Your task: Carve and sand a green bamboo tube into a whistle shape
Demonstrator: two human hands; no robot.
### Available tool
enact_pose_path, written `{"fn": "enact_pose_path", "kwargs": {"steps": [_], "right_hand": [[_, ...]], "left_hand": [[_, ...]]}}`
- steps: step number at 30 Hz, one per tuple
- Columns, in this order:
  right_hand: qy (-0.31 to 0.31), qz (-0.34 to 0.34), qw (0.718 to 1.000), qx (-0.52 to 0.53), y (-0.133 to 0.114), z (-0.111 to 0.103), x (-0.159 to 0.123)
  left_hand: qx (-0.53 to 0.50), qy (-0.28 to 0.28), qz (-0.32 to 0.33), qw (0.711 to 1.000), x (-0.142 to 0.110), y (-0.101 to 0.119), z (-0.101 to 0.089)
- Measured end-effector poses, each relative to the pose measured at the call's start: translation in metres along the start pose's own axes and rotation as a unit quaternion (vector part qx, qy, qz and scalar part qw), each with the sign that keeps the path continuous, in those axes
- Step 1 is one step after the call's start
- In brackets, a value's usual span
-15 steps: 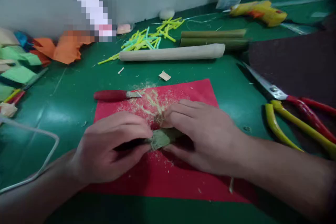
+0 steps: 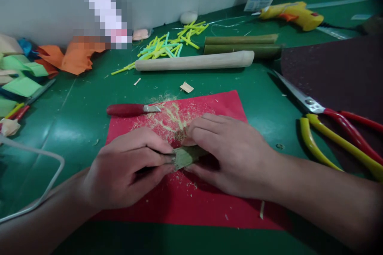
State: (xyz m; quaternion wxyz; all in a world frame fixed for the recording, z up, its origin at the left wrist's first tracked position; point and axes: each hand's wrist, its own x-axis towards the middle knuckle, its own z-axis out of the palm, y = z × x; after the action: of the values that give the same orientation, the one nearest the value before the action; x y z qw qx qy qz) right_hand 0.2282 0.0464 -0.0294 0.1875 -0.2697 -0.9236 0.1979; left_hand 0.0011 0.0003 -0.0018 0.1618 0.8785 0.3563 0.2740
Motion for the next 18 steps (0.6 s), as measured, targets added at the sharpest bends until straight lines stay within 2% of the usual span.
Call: {"fn": "enact_pose_path", "kwargs": {"steps": [4,9,14,18], "right_hand": [[-0.003,-0.009,1.000,0.001,0.0002,-0.0005,-0.0006],[-0.001,-0.004,1.000,-0.005,0.0005,-0.0002,-0.0008],[-0.004,-0.010,1.000,0.006,0.0003,-0.0003,-0.0004],[0.000,-0.002,1.000,-0.002,-0.0010,-0.0002,-0.0008]], "left_hand": [[0.028,0.003,0.002,1.000,-0.0007,0.0002,-0.0005],[-0.013,0.016,0.018,1.000,0.0020,-0.0016,0.0020],[0.005,0.009,0.009,1.000,0.0006,-0.0035,0.0041],[-0.060,-0.001,0.012,0.998,0.0019,-0.0037,0.0063]]}}
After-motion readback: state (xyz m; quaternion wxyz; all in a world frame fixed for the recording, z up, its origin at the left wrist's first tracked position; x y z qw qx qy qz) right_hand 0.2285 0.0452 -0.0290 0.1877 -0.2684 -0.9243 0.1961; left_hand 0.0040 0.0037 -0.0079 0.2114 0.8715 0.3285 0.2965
